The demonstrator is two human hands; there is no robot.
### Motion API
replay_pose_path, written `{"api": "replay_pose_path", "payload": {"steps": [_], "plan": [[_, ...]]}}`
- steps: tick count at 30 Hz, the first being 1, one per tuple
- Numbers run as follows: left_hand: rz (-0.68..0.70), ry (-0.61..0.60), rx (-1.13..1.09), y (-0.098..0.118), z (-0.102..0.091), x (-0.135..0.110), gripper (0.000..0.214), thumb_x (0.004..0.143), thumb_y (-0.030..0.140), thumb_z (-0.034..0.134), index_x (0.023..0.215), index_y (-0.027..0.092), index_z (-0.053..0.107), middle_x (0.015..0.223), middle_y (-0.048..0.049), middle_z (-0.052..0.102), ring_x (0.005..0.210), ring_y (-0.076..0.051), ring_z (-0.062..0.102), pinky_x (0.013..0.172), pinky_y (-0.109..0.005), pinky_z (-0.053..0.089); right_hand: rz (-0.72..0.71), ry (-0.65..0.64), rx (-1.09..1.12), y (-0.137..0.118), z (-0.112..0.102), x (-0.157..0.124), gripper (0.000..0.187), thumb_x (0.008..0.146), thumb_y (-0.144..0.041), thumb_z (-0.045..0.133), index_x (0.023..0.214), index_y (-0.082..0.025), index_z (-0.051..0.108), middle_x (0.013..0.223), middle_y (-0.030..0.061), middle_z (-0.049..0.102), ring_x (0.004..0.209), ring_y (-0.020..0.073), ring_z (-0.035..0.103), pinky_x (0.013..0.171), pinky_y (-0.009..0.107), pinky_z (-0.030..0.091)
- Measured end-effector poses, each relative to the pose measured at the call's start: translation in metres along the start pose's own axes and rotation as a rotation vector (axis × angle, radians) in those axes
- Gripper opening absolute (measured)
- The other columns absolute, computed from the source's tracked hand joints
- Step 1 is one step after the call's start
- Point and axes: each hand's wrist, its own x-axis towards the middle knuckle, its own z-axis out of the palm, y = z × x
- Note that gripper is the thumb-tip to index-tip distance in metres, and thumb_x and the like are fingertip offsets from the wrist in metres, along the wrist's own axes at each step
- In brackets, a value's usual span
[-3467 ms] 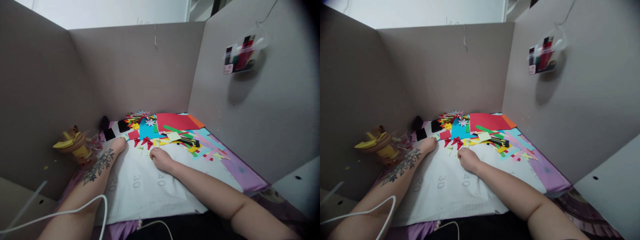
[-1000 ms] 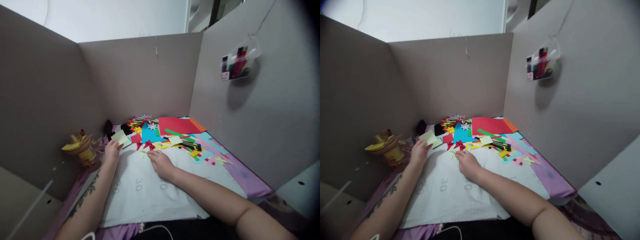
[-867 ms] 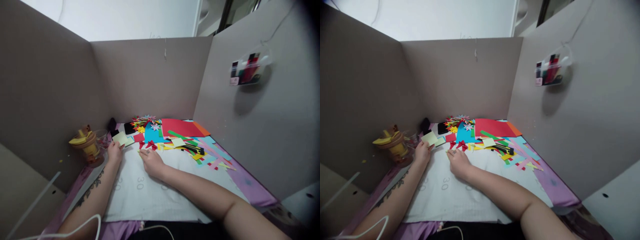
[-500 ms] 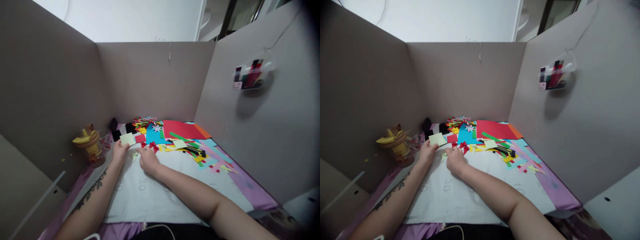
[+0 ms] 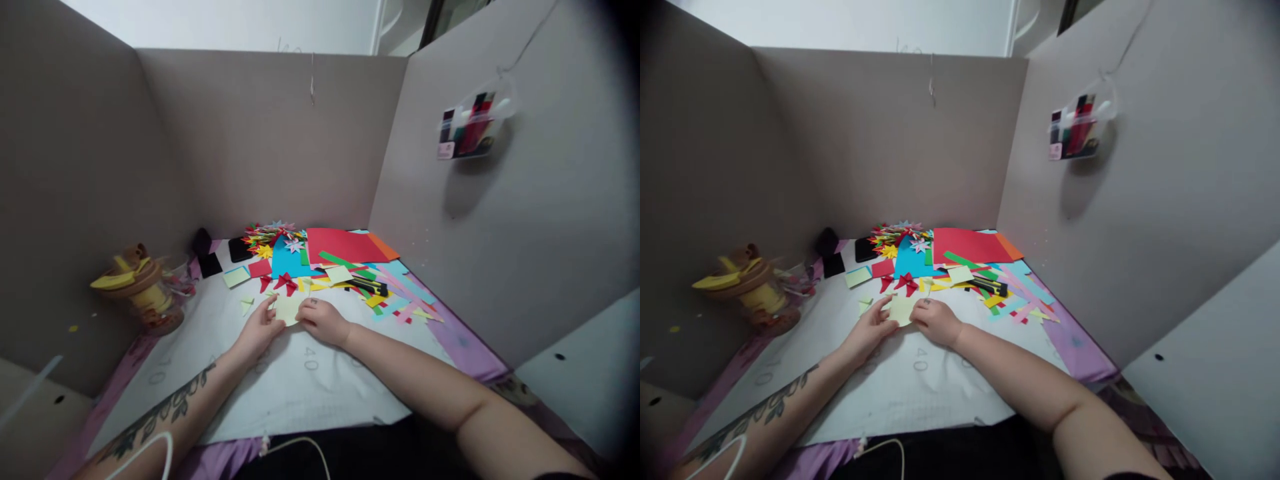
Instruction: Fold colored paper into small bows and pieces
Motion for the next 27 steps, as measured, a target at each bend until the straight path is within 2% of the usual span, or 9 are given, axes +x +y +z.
{"api": "replay_pose_path", "payload": {"steps": [2,5,7,9,13,16,19,23,27], "plan": [[0.131,-0.014,0.230,-0.004,-0.012,-0.006,0.075,0.064,0.019,0.062,0.134,0.022,0.036,0.128,-0.0127,0.052,0.097,-0.022,0.062,0.081,-0.035,0.052,-0.020,-0.076,0.032,0.000,0.001,0.000,0.017,0.083,-0.013,0.047,0.085,-0.019,0.063,0.088,0.0058,0.063,0.087,0.0163,0.056,0.080,0.028,0.045],[0.362,-0.048,0.647,-0.002,-0.024,-0.016,0.053,0.066,0.024,0.065,0.118,0.024,0.056,0.136,-0.0089,0.046,0.124,-0.027,0.042,0.103,-0.041,0.035,-0.017,-0.109,0.060,0.000,0.002,0.000,0.017,0.081,-0.012,0.049,0.084,-0.019,0.064,0.088,0.0055,0.065,0.088,0.0165,0.057,0.082,0.029,0.044],[0.447,-0.143,0.840,0.002,-0.025,-0.021,0.040,0.069,0.031,0.065,0.109,0.026,0.063,0.130,-0.0072,0.052,0.125,-0.027,0.040,0.105,-0.043,0.031,-0.029,-0.101,0.098,-0.001,0.000,0.000,0.015,0.079,-0.011,0.051,0.082,-0.018,0.065,0.085,0.0053,0.065,0.085,0.0162,0.057,0.081,0.028,0.045],[0.477,-0.209,0.944,0.004,-0.023,-0.021,0.035,0.072,0.036,0.064,0.106,0.027,0.065,0.117,-0.0070,0.061,0.116,-0.027,0.048,0.101,-0.042,0.035,-0.026,-0.099,0.145,-0.001,-0.003,0.000,0.013,0.078,-0.011,0.053,0.079,-0.017,0.065,0.081,0.0045,0.065,0.082,0.0151,0.057,0.081,0.028,0.045],[0.475,-0.198,1.057,0.004,-0.016,-0.018,0.024,0.079,0.032,0.056,0.099,0.024,0.067,0.097,-0.0067,0.067,0.096,-0.024,0.057,0.088,-0.036,0.042,0.030,-0.119,0.205,-0.001,-0.009,0.001,0.010,0.077,-0.012,0.057,0.073,-0.017,0.065,0.076,0.0027,0.063,0.079,0.0138,0.057,0.079,0.026,0.045],[0.509,-0.143,1.102,0.003,-0.013,-0.019,0.023,0.084,0.025,0.046,0.089,0.022,0.069,0.090,-0.0067,0.067,0.090,-0.021,0.057,0.083,-0.033,0.043,0.075,-0.120,0.230,0.000,-0.010,0.002,0.009,0.077,-0.013,0.058,0.072,-0.017,0.065,0.077,0.0028,0.061,0.079,0.0138,0.057,0.076,0.025,0.045],[0.510,-0.054,1.095,0.003,-0.013,-0.019,0.025,0.084,0.024,0.045,0.078,0.019,0.068,0.084,-0.0071,0.065,0.084,-0.020,0.055,0.078,-0.032,0.043,0.161,-0.100,0.252,0.000,-0.005,0.003,0.009,0.076,-0.013,0.058,0.071,-0.017,0.064,0.078,0.0027,0.059,0.078,0.0134,0.056,0.074,0.024,0.044],[0.435,0.042,1.058,0.001,-0.015,-0.014,0.027,0.082,0.029,0.047,0.067,0.017,0.066,0.082,-0.0066,0.060,0.080,-0.019,0.053,0.075,-0.031,0.041,0.325,-0.031,0.245,0.000,0.002,0.007,0.012,0.075,-0.014,0.059,0.063,-0.016,0.060,0.079,0.0024,0.056,0.074,0.0128,0.054,0.070,0.024,0.043],[0.334,0.092,1.007,0.000,-0.019,-0.006,0.032,0.081,0.036,0.047,0.061,0.017,0.064,0.077,-0.0053,0.059,0.079,-0.019,0.053,0.073,-0.030,0.039,0.408,0.023,0.225,0.002,0.009,0.010,0.018,0.075,-0.017,0.060,0.057,-0.015,0.057,0.081,0.0031,0.055,0.075,0.0133,0.052,0.070,0.026,0.041]]}}
